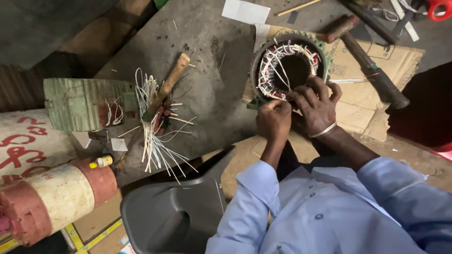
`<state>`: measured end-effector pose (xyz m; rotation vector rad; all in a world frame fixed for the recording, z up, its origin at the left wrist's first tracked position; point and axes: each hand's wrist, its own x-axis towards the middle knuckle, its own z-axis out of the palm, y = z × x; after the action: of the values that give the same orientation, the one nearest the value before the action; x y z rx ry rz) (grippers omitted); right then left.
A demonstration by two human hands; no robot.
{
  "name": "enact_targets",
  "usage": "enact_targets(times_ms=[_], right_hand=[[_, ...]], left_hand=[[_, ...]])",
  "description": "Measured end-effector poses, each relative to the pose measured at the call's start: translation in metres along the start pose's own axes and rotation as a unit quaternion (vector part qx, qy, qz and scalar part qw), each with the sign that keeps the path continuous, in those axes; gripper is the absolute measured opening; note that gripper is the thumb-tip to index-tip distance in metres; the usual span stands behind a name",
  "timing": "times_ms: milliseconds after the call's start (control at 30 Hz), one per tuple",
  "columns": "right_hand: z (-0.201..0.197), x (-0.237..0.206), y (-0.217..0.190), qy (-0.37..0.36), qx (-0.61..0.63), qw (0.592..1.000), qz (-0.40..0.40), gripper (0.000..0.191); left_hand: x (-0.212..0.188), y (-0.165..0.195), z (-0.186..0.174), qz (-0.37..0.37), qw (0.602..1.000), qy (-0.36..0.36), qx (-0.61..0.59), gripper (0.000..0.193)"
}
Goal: The person uses a hammer and a metal rod to tap and adjust white insulating strips inside the stator slots of an electric motor. They repeatedly insert the rod, tap it with the hammer, and reposition the strips by hand to secure them within the stator.
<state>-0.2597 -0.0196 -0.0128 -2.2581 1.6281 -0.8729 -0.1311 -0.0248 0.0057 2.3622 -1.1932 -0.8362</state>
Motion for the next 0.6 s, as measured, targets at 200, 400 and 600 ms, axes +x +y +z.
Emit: enact_targets(times_ms=[200,400,600], right_hand=[[-0.004,-0.001,0.000,0.006,0.011,1.000,-0.018,0.064],[-0.003,-0.001,0.000,0.011,0.009,1.000,-0.010,0.061],[-0.001,-0.002,0.003,-0.003,-0.007,1.000,-0.010,0.063]], left_hand=[[0.020,-0.022,0.016,-0.047,0.973,0.035,-0.222,0.028],[0.025,-0.035,-0.026,-0.030,0.918,-0.055,-0.392,0.023],[0.018,-0.036,0.008,0.329,0.932,0.153,0.027,0.032]])
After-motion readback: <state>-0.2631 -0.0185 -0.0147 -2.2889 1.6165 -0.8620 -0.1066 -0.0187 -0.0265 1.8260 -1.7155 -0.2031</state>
